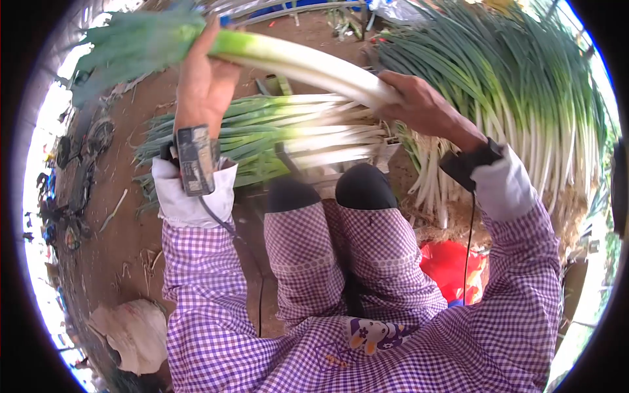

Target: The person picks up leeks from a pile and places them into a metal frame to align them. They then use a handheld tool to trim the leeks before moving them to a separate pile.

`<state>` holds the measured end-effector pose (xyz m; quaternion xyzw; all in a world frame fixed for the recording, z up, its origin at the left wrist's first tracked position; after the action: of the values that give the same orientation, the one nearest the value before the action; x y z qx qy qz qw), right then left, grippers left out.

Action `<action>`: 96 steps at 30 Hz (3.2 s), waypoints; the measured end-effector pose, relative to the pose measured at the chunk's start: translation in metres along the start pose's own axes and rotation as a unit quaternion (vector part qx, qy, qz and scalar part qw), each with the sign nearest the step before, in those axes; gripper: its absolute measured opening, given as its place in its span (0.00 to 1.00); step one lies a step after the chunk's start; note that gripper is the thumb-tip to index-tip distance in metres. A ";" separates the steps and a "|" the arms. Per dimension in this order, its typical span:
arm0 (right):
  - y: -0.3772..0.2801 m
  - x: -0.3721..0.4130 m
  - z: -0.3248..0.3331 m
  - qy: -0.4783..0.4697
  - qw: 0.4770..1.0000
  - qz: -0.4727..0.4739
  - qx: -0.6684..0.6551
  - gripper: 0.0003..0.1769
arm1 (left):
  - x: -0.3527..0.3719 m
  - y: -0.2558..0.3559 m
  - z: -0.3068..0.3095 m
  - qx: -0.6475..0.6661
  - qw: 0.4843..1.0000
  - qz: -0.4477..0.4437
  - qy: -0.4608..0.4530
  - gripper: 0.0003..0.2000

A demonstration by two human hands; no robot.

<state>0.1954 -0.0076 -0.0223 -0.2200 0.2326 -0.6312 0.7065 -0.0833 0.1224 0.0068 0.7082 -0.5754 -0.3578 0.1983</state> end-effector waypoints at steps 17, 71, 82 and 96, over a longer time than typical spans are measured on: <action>0.151 -0.069 -0.232 -0.225 0.967 -0.028 0.114 0.34 | 0.140 -0.163 0.283 -0.017 0.948 0.155 0.277 0.27; 0.190 -0.134 -0.221 0.005 0.976 -0.055 0.212 0.22 | 0.042 0.024 0.319 -0.645 0.724 -0.134 0.203 0.41; 0.146 -0.105 -0.243 0.049 0.985 -0.081 0.146 0.32 | 0.014 -0.137 0.233 -0.823 0.437 -0.144 -0.333 0.30; 0.151 -0.078 -0.261 0.056 0.991 -0.064 0.099 0.40 | 0.053 -0.140 0.245 -0.842 0.410 -0.154 -0.314 0.28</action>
<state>0.1489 0.0819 -0.3172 -0.1278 0.1941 -0.7066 0.6684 -0.1652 0.1404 -0.2681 0.0997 0.1125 -0.8845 0.4416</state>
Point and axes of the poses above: each hand's wrist, its own x-axis away from the middle knuckle, its own z-axis out of the back of the hand, y = z × x, the point moved 9 cm from there along -x, towards the middle knuckle, and after that the axes turned 13 degrees about -z, right-handed, at the moved point
